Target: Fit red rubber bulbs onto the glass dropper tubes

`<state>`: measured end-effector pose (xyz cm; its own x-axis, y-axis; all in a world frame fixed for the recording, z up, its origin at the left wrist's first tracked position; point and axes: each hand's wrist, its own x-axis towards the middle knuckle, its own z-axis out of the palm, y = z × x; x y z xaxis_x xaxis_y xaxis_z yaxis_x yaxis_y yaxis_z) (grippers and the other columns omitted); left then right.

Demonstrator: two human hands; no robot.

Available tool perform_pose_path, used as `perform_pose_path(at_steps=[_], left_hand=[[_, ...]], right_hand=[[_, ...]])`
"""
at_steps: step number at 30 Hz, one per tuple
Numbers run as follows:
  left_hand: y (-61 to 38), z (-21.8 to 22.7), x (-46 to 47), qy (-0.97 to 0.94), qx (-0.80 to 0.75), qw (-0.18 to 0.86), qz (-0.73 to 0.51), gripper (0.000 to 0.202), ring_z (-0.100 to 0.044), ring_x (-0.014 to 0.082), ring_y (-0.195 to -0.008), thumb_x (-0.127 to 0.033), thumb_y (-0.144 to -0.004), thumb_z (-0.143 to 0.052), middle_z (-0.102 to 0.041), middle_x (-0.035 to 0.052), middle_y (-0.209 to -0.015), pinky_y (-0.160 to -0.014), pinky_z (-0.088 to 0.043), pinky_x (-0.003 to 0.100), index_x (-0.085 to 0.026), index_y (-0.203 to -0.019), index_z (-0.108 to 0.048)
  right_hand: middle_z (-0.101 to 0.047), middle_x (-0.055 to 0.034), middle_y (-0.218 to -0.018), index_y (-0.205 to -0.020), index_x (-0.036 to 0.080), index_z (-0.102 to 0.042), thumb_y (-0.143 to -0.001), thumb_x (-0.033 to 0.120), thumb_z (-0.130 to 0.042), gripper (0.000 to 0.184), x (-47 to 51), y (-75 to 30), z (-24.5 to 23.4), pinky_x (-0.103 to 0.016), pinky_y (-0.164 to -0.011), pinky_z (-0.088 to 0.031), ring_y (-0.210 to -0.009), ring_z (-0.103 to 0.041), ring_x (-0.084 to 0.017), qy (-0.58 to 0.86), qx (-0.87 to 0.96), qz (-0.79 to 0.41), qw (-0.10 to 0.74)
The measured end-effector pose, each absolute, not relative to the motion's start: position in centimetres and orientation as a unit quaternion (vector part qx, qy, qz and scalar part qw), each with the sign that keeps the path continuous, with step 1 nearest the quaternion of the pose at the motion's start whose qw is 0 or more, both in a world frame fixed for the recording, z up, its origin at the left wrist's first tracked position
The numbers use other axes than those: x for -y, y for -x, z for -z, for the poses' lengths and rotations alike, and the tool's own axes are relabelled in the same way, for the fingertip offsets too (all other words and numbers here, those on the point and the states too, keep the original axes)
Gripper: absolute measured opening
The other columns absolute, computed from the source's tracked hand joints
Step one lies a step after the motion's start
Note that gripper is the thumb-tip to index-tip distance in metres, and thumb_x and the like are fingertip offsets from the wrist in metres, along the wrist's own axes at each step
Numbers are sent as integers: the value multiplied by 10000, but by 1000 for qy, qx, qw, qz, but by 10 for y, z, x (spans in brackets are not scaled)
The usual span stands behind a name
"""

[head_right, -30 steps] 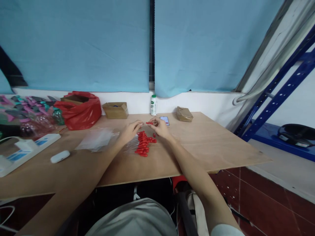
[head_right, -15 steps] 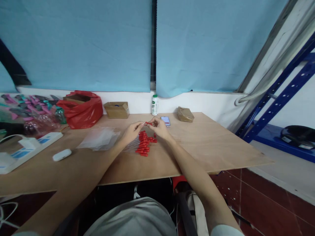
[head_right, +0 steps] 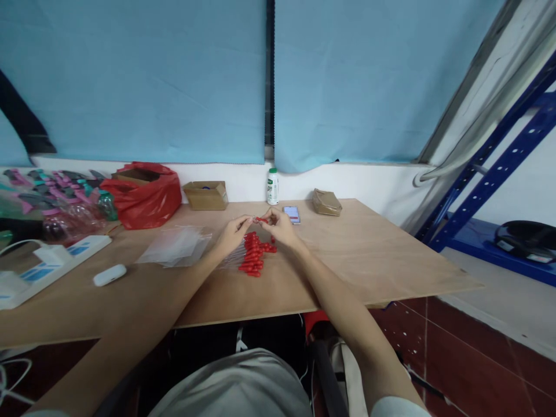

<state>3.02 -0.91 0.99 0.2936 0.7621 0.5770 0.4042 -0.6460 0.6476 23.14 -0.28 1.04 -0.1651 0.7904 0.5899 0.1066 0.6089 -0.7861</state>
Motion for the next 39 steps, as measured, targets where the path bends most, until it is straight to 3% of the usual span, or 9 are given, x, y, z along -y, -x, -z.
perform_pose_path(at_steps=[5,13,18,22,27,39], left_hand=[[-30,-11,8,-782,-379,197,-454,439,-672,210,-893,-501,-1036,-449,-737,31,-859,-828,-518,278,-198,-1090,-761],[-25,-14,10,-806,-357,184,-435,455,-661,197,-869,-500,-1040,-454,-773,50,-1008,-811,-500,285,-181,-1094,-775],[-23,-18,11,-821,-330,165,-435,399,-667,207,-924,-436,-1044,-479,-766,72,-1003,-858,-491,308,-181,-1040,-785],[-23,-18,9,-832,-323,141,-428,369,-655,198,-883,-387,-1050,-479,-759,76,-996,-810,-476,310,-188,-1022,-788],[-22,-18,10,-845,-323,101,-414,332,-632,189,-834,-335,-1045,-491,-739,62,-911,-780,-453,310,-198,-1035,-794],[-19,-24,16,-857,-345,53,-380,324,-650,211,-921,-306,-1045,-492,-733,73,-984,-834,-462,330,-233,-1130,-797]], right_hand=[[-751,-48,-873,-844,216,-604,-797,490,-808,344,7,-230,-13,-327,-723,-539,-776,-688,-195,310,695,-318,566],[-760,-50,-877,-853,208,-645,-801,491,-810,331,2,-232,-7,-326,-751,-553,-789,-698,-195,315,706,-314,551],[-757,-52,-859,-842,199,-653,-794,485,-815,332,0,-233,-6,-316,-724,-540,-758,-682,-187,309,707,-312,554],[-758,-57,-855,-841,194,-662,-795,468,-818,318,-1,-234,-4,-316,-706,-531,-734,-672,-183,307,712,-308,551],[-758,-53,-844,-842,192,-663,-806,449,-806,296,-1,-234,-3,-314,-691,-524,-711,-663,-179,307,718,-300,548],[-751,-49,-826,-835,182,-684,-826,376,-782,218,-2,-234,0,-285,-643,-468,-690,-638,-165,317,730,-266,544]])
